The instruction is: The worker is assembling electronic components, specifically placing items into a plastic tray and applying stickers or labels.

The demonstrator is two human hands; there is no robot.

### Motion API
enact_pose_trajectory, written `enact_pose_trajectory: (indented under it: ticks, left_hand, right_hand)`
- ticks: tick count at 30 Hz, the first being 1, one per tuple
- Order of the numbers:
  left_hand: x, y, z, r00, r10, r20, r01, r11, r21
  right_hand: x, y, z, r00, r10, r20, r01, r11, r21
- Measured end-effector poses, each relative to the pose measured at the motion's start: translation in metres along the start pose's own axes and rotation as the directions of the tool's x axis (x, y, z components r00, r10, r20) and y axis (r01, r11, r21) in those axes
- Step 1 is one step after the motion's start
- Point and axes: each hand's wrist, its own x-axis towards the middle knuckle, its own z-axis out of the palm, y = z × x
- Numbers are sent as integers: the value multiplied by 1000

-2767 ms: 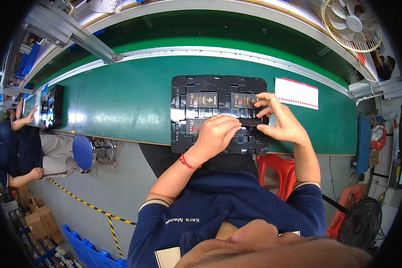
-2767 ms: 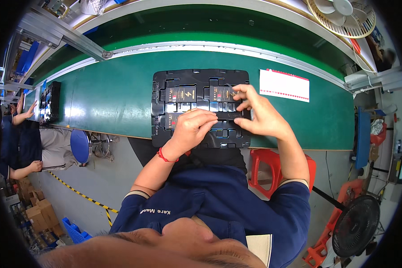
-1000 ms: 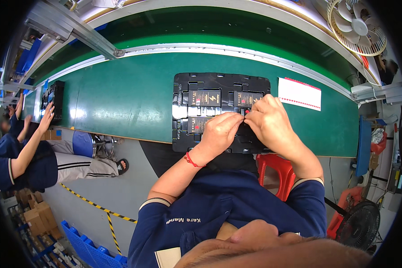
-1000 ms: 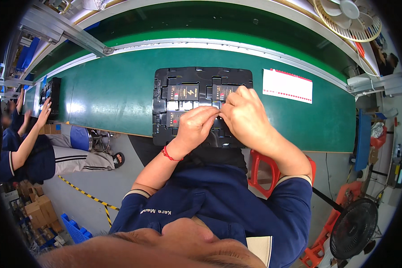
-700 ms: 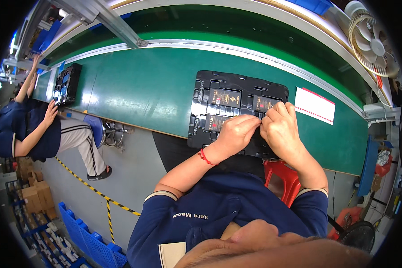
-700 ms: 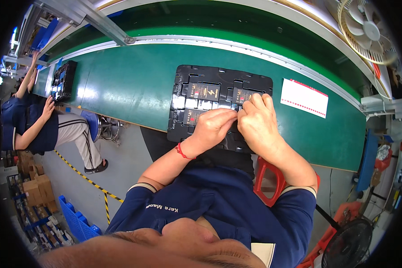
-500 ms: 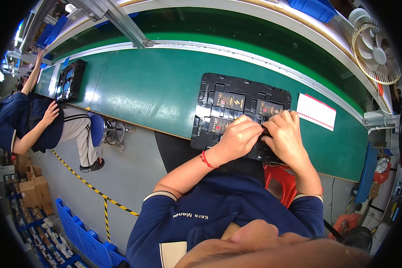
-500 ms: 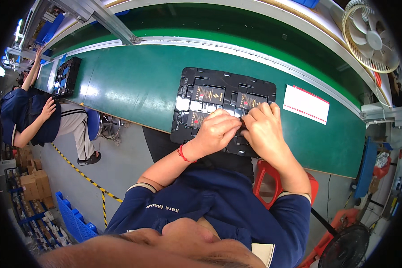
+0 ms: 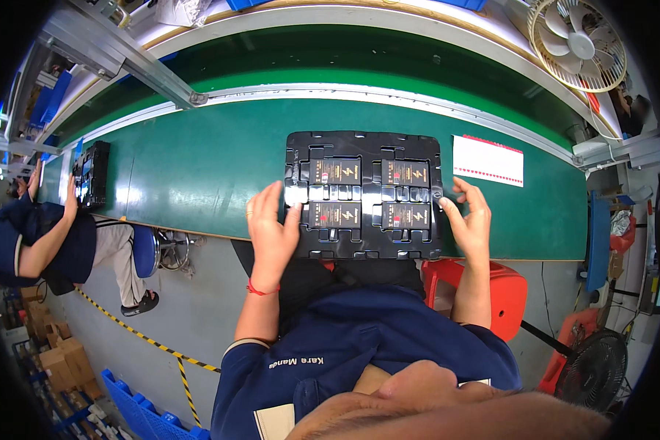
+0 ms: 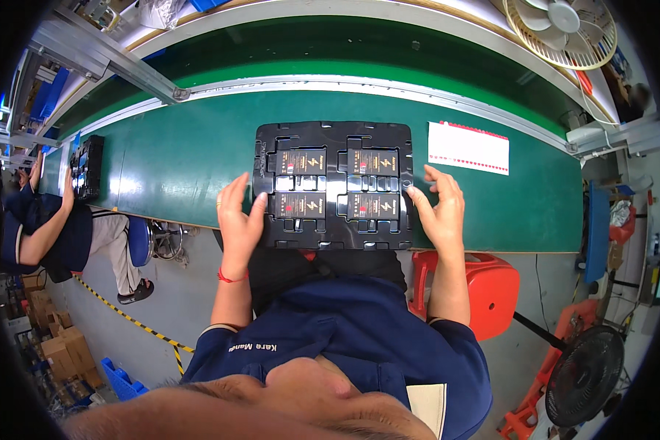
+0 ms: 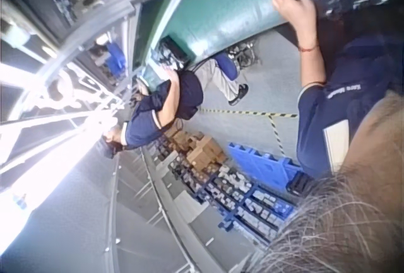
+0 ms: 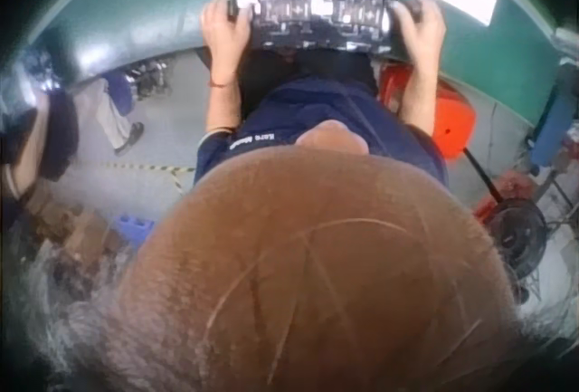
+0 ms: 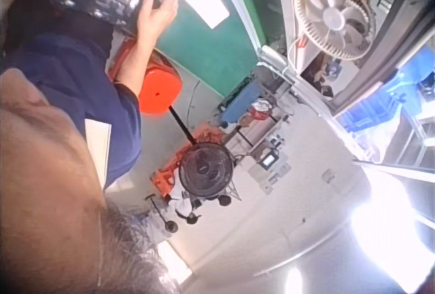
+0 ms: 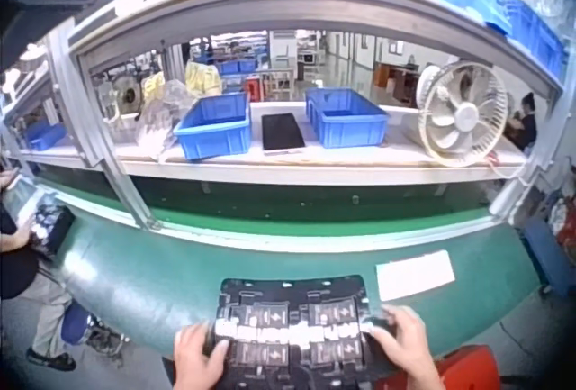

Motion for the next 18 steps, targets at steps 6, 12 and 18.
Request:
enact_pose_trajectory:
  ticks: [6, 12, 18]
  left_hand:
    - [-8, -11, 4, 976, -171, 136, 195, 964, -183]
    - [-8, -6, -4, 925, -303, 229, 380, 715, -587]
    - [13, 20, -24, 807, -276, 522, 555, 52, -831]
  right_hand:
    - [-7, 13, 39, 998, 61, -15, -60, 996, 72]
    - [-11, 19, 44, 996, 25, -86, -17, 996, 92]
    - [-11, 26, 47, 995, 42, -91, -28, 988, 151]
